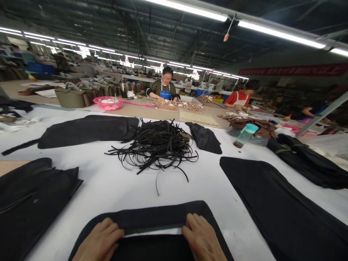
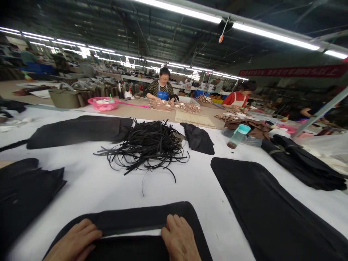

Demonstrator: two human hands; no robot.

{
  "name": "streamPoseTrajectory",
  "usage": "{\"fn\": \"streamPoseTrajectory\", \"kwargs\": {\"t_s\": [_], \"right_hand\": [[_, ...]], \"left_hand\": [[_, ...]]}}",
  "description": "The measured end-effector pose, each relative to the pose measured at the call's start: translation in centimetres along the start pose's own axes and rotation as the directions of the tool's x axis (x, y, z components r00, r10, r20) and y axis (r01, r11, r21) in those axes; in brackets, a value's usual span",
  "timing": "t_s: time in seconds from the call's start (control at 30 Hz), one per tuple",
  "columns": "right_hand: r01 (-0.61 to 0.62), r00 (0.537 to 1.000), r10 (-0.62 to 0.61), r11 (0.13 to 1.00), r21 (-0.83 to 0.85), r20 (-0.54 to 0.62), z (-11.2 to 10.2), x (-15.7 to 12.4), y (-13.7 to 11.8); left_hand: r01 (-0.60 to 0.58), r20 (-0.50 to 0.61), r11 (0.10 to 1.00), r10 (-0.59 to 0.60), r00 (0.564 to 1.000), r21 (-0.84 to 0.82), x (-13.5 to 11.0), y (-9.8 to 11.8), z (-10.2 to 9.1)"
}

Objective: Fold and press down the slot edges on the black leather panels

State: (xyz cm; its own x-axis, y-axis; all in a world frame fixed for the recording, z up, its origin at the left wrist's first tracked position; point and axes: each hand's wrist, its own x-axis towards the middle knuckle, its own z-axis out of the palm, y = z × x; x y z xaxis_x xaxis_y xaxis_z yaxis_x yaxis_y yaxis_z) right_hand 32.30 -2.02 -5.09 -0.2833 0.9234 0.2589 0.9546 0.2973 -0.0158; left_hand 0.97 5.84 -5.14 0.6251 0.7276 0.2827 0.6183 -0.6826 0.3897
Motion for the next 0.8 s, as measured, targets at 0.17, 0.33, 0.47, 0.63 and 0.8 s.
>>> {"fn": "streamPoseTrajectory", "kwargs": {"t_s": [0.17,0.33,0.47,0.63,0.8], "right_hand": [[0.005,0.997,-0.018,0.987,0.158,0.077,-1.8,1.3,-2.2],[0.017,0.984,-0.056,0.974,0.226,0.168,-1.5,2.5,-3.6],[-0.025,0.976,-0.024,0.975,0.223,0.218,-1.0,2.6,-3.6],[-0.092,0.957,0.013,0.961,0.262,0.289,-1.9,3.4,-3.6],[-0.085,0.958,-0.004,0.951,0.296,0.288,-1.7,4.0,-4.3]], "left_hand": [[0.183,0.199,0.981,-0.168,0.965,-0.062,0.7,1.6,-0.7],[0.384,0.274,0.899,-0.323,0.906,-0.212,1.5,2.6,-1.9],[0.464,0.207,0.846,-0.420,0.884,-0.262,1.8,2.2,-2.3],[0.417,0.046,0.882,-0.418,0.907,-0.219,2.8,3.1,-1.8],[0.145,0.266,0.974,-0.096,0.959,-0.173,4.4,6.1,0.4]]}}
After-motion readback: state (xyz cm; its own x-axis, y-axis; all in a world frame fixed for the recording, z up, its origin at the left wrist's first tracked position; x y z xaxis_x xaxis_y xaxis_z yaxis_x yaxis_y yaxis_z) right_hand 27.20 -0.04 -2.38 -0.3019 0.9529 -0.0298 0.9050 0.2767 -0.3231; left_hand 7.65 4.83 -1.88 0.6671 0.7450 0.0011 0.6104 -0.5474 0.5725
